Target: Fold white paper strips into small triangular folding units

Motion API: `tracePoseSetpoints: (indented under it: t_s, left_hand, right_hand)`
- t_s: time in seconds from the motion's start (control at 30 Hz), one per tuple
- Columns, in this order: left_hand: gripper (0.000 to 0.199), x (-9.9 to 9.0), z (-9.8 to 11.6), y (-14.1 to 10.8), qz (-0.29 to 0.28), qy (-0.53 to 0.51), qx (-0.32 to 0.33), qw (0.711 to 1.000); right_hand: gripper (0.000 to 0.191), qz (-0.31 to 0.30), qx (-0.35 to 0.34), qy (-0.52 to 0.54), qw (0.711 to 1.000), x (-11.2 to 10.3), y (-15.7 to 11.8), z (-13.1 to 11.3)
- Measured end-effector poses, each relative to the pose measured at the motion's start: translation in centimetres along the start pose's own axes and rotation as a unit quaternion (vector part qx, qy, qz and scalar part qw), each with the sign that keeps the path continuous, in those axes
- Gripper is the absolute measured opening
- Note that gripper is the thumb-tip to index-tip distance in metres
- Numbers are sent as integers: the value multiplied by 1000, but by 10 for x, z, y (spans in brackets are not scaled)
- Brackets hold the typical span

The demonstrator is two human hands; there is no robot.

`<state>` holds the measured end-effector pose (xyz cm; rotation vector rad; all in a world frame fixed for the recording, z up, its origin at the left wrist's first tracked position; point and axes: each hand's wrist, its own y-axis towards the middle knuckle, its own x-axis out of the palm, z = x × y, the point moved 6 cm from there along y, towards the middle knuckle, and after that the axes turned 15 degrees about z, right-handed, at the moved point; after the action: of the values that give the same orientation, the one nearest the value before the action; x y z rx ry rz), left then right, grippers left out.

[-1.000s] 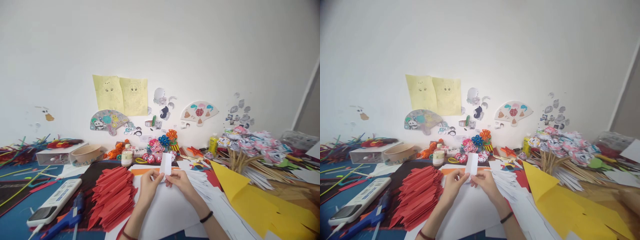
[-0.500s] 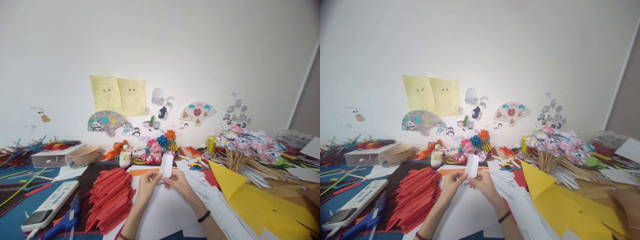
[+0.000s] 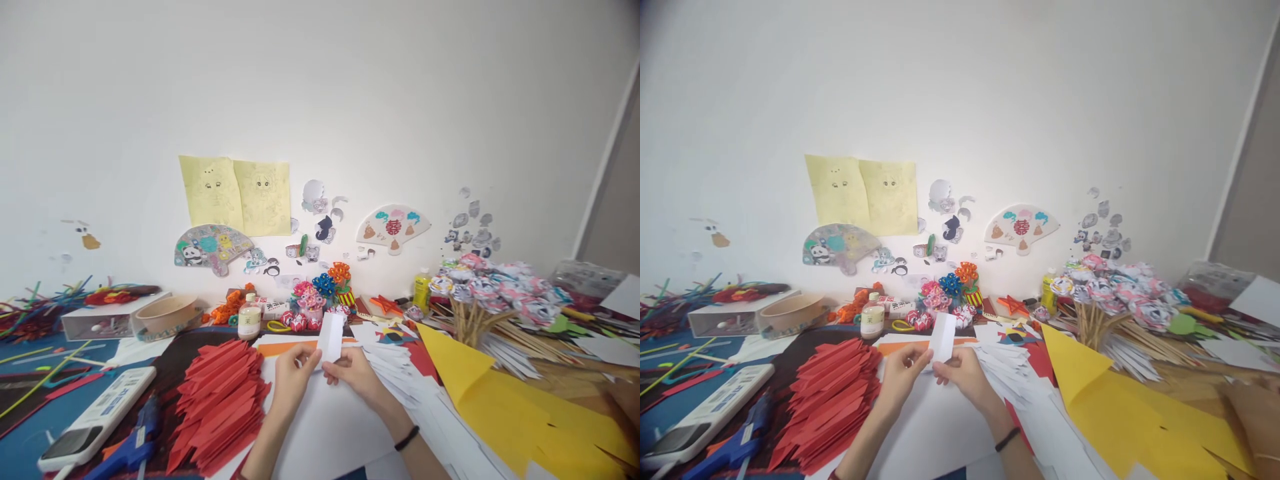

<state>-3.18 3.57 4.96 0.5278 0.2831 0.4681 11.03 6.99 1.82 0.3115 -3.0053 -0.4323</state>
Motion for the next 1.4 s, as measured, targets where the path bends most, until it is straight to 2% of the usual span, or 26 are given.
tracePoseSetpoints:
  t_s: [0.2,0.43,0.63,0.8,0.93,1.27,1.4]
  left_hand:
    - [31,7,-2,-2,-41,-5,0,999]
    - [29,2,4,-1,-14,20,28,999]
    - [32,4,-3,0,-50,-1,-8,999]
    - [34,4,-1,-1,-52,10,-2,999]
    - [36,5,4,-1,-76,35,16,996]
    - [30,0,2,3,-47,90,54,993]
    - [21,0,4,3,-36,85,68,993]
  right_hand:
    - [41,7,-10,4,1000,0,-1,-5]
    - [40,-19,2,8,1000,5,-6,-11]
    - [38,-1,11,12,1000,1,-4,-8]
    - [35,8,-13,13,1000,-2,-1,-8]
    - [34,27,-24,8,999,-6,1,-8]
    - [34,23,-3,-9,1000,-3,3,-2]
    - [34,7,4,-27,1000,0,2,0]
